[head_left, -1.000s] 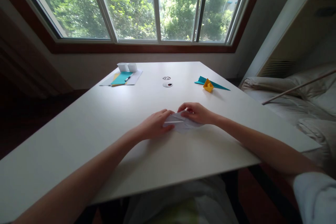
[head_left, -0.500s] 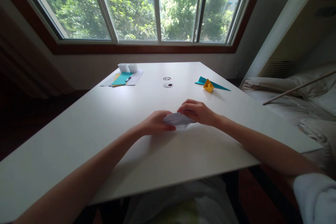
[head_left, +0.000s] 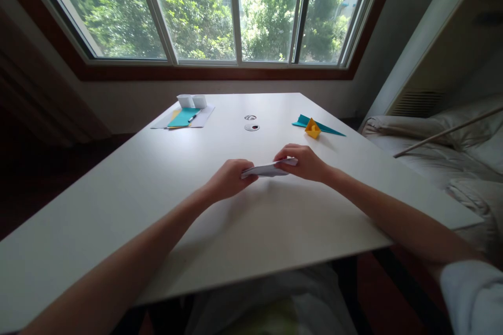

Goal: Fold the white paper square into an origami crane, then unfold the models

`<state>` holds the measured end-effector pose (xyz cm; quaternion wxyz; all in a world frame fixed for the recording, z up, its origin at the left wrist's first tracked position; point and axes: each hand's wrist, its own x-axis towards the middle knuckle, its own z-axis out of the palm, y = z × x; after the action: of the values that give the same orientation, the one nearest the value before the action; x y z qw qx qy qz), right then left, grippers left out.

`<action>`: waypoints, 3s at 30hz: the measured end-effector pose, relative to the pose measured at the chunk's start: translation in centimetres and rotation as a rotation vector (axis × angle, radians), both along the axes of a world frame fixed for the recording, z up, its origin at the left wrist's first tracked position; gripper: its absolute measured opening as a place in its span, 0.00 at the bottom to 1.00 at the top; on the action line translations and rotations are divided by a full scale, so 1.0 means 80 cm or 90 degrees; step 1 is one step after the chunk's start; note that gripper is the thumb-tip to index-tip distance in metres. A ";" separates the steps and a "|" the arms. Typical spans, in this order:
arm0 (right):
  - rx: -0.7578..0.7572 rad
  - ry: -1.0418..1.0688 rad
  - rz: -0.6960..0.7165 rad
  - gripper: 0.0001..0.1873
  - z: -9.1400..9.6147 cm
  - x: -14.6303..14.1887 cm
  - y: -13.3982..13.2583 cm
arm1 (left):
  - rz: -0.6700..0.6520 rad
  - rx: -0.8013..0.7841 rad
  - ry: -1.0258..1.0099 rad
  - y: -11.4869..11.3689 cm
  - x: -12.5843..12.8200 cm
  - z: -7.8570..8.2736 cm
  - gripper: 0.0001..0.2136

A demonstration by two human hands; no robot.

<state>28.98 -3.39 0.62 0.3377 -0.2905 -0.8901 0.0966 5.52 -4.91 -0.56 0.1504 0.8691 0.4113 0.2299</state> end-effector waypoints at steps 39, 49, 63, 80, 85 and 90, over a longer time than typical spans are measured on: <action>0.001 -0.203 0.109 0.10 -0.033 -0.001 0.007 | -0.149 0.119 0.229 -0.011 0.012 -0.012 0.12; 0.020 -0.238 0.143 0.15 -0.031 0.004 0.008 | -0.121 0.063 0.232 -0.007 0.005 -0.006 0.11; 0.025 -0.213 0.087 0.12 -0.038 -0.002 0.005 | -0.112 0.085 0.143 -0.003 0.011 -0.022 0.11; -0.089 -0.086 -0.048 0.07 -0.043 -0.020 0.001 | 0.020 0.005 0.034 0.006 0.020 -0.027 0.08; -0.122 -0.074 -0.066 0.06 -0.043 -0.022 0.000 | -0.003 0.029 0.065 0.005 0.015 -0.027 0.09; -0.133 -0.055 -0.082 0.05 -0.045 -0.024 -0.001 | -0.097 0.043 0.110 0.001 0.008 -0.020 0.11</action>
<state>27.04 -3.46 -3.01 0.2727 -0.3847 -0.8683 0.1540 6.18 -4.87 -2.16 0.1019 0.9189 0.3477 0.1562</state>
